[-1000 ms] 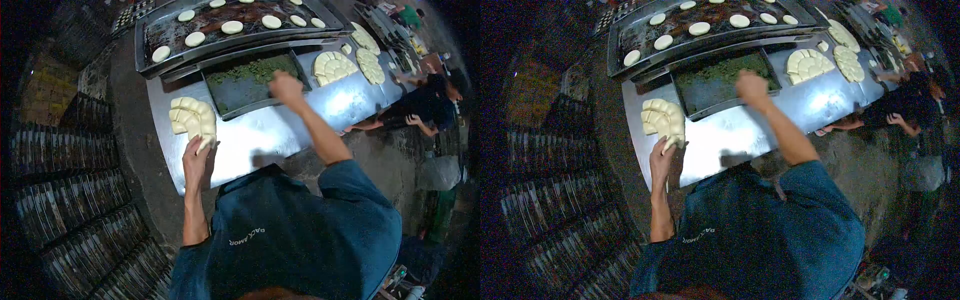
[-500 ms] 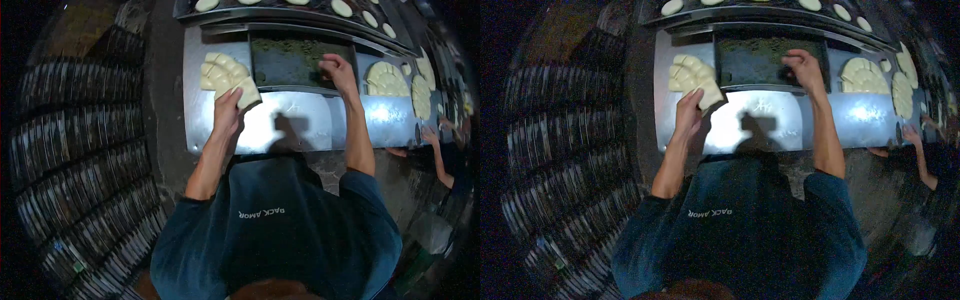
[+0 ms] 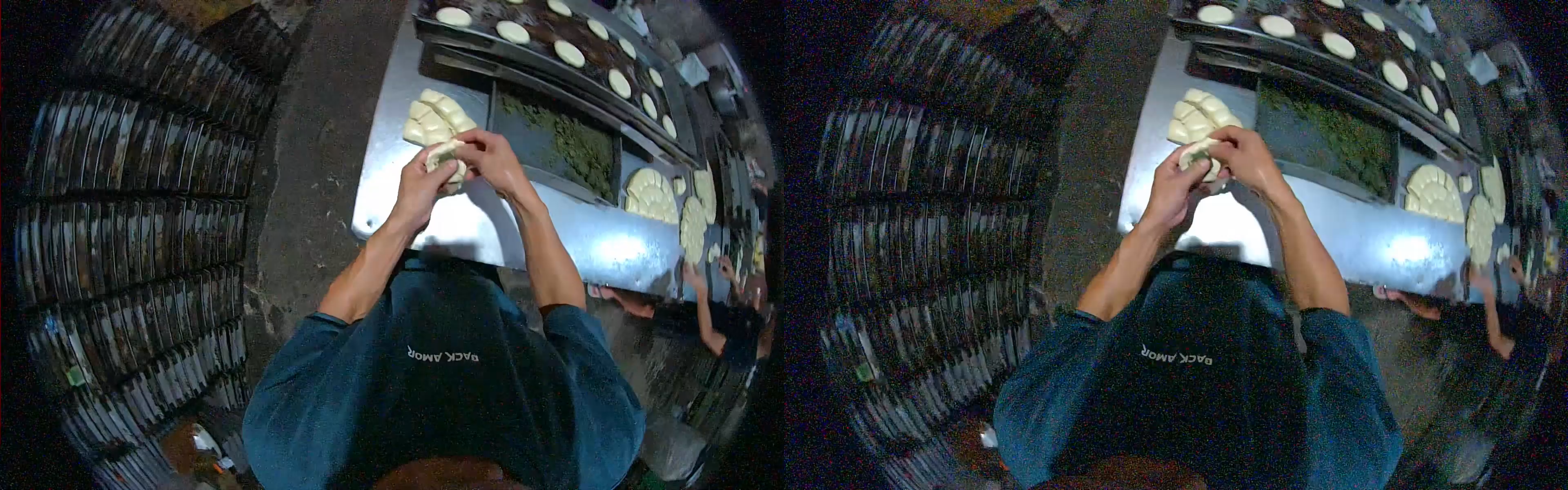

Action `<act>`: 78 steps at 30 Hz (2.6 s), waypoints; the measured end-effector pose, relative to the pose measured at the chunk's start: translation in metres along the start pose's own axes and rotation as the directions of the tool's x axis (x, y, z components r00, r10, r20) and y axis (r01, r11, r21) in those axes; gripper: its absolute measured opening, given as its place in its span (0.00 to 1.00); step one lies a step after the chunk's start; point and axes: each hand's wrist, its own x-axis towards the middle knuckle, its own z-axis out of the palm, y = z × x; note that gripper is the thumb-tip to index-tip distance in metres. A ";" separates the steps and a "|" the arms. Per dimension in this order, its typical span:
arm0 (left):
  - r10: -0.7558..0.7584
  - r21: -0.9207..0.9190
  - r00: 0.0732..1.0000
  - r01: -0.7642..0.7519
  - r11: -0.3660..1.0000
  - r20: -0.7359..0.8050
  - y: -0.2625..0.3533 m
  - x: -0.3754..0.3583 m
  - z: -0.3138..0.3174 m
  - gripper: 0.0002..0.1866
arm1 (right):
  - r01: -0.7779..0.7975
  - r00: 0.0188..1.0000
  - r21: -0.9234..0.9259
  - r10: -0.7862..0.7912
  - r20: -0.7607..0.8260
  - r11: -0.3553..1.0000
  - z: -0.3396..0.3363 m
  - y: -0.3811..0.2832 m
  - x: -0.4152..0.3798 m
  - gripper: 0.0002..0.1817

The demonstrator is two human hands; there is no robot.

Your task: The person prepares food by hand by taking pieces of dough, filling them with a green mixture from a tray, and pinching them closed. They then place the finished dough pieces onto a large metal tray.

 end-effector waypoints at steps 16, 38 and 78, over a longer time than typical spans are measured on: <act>0.715 0.659 0.596 -0.708 0.253 0.366 0.100 -0.042 0.000 0.14 | 0.407 0.912 -0.151 -0.410 0.017 0.901 0.034 -0.121 -0.077 0.06; 0.094 0.228 0.994 -0.081 0.970 -0.049 0.070 -0.004 0.013 0.25 | 0.456 0.884 -0.252 -0.467 0.019 0.854 0.027 -0.085 -0.023 0.10; 0.296 0.545 0.643 0.226 0.807 -0.706 -0.005 -0.177 -0.307 0.14 | 0.290 0.914 -0.894 -0.376 0.153 0.341 0.061 0.074 -0.050 0.28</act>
